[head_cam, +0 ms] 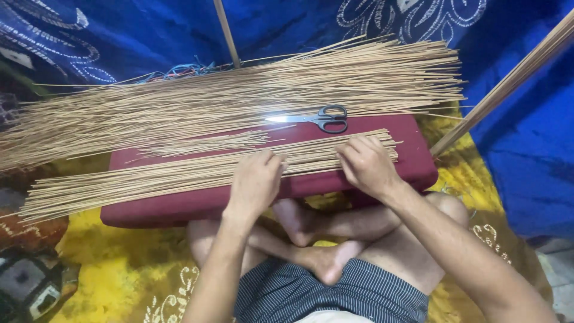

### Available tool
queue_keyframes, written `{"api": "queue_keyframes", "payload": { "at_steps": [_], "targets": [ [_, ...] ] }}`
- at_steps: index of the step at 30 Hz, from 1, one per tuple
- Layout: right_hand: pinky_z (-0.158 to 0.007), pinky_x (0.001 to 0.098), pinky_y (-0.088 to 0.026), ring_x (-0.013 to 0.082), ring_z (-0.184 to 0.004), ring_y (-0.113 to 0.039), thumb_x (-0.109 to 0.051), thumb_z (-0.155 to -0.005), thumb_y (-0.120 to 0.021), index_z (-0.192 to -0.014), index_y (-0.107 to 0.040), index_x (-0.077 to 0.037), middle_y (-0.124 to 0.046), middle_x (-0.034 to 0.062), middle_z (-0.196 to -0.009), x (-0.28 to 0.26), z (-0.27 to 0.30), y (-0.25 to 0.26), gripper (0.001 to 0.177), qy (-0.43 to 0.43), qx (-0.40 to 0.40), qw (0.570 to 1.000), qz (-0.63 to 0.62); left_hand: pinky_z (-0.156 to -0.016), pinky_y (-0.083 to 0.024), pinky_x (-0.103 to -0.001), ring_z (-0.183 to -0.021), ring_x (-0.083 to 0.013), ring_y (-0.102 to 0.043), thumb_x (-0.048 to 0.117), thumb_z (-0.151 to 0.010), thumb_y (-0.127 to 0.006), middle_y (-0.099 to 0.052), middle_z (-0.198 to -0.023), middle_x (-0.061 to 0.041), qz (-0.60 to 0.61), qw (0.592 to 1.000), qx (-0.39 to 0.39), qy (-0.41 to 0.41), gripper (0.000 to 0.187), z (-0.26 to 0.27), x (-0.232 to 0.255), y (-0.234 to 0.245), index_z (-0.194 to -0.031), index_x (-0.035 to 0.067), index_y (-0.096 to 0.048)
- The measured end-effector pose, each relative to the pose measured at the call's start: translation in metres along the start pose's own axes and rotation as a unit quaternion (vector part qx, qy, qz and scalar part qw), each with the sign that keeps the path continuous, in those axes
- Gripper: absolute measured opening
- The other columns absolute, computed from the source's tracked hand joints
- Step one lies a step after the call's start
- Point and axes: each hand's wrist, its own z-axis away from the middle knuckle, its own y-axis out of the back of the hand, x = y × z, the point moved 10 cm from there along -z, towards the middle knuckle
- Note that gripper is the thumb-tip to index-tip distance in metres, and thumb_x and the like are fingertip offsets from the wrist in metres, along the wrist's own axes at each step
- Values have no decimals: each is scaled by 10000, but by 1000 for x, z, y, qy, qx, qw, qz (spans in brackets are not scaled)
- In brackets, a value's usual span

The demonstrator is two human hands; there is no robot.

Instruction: A person sits on the floor and prepares thin wooden sticks by aligning them into bundles and cutting them to length with scissors.

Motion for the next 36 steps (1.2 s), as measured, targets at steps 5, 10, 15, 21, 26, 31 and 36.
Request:
{"api": "queue_keyframes", "payload": {
  "at_steps": [5,10,15,21,26,31,36],
  "targets": [
    [-755,404,-499,274,-859,-671,-142,-958,-657,-1070,-703,-112,-616,59,-865,-7,-3,4,126,-17,-25,999,-21,-648,-499,-365,-756,-230,-666,141,-923,-674,-574,-773,3,23,999,10,-27,89,-5,11,-20,-984,189,-720],
    [-790,391,-492,257,-933,-677,-117,-991,-631,-1081,-715,-131,-656,37,-944,53,20,26,124,-65,-38,997,-22,-628,-469,-346,-739,-208,-645,145,-925,-720,-573,-778,25,-7,999,43,-20,91,-15,-2,-6,-976,220,-728],
    [-781,444,-520,345,-926,-678,-52,-1006,-647,-1120,-728,-72,-678,111,-979,93,23,43,142,-86,-21,994,-61,-628,-468,-336,-743,-203,-644,165,-943,-732,-571,-784,31,-11,997,69,-33,95,-39,11,-3,-1012,228,-717],
    [-815,430,-549,350,-917,-725,-80,-957,-699,-999,-760,-63,-740,123,-945,131,45,9,77,-140,-73,984,-81,-668,-489,-350,-760,-217,-644,190,-904,-766,-562,-781,19,2,999,33,-13,92,-33,-1,-58,-959,217,-697],
    [-819,437,-549,312,-921,-711,-148,-906,-752,-935,-779,-120,-732,74,-933,139,51,-3,49,-134,-105,985,-37,-685,-507,-378,-776,-241,-664,183,-890,-776,-588,-788,1,21,999,-27,12,93,-28,-5,-61,-951,183,-707],
    [-809,411,-546,275,-930,-696,-183,-909,-759,-956,-793,-154,-726,41,-952,149,49,-7,64,-131,-117,984,-13,-708,-508,-377,-798,-250,-681,170,-936,-741,-609,-811,-13,46,997,-57,30,34,-30,-13,-65,-963,168,-720],
    [-838,444,-553,312,-985,-692,-209,-905,-759,-953,-802,-145,-735,68,-973,159,43,-25,91,-145,-159,976,-22,-712,-530,-386,-819,-263,-691,179,-914,-751,-607,-822,-17,17,996,-79,32,54,-35,-22,-78,-949,168,-712]
  ]
}}
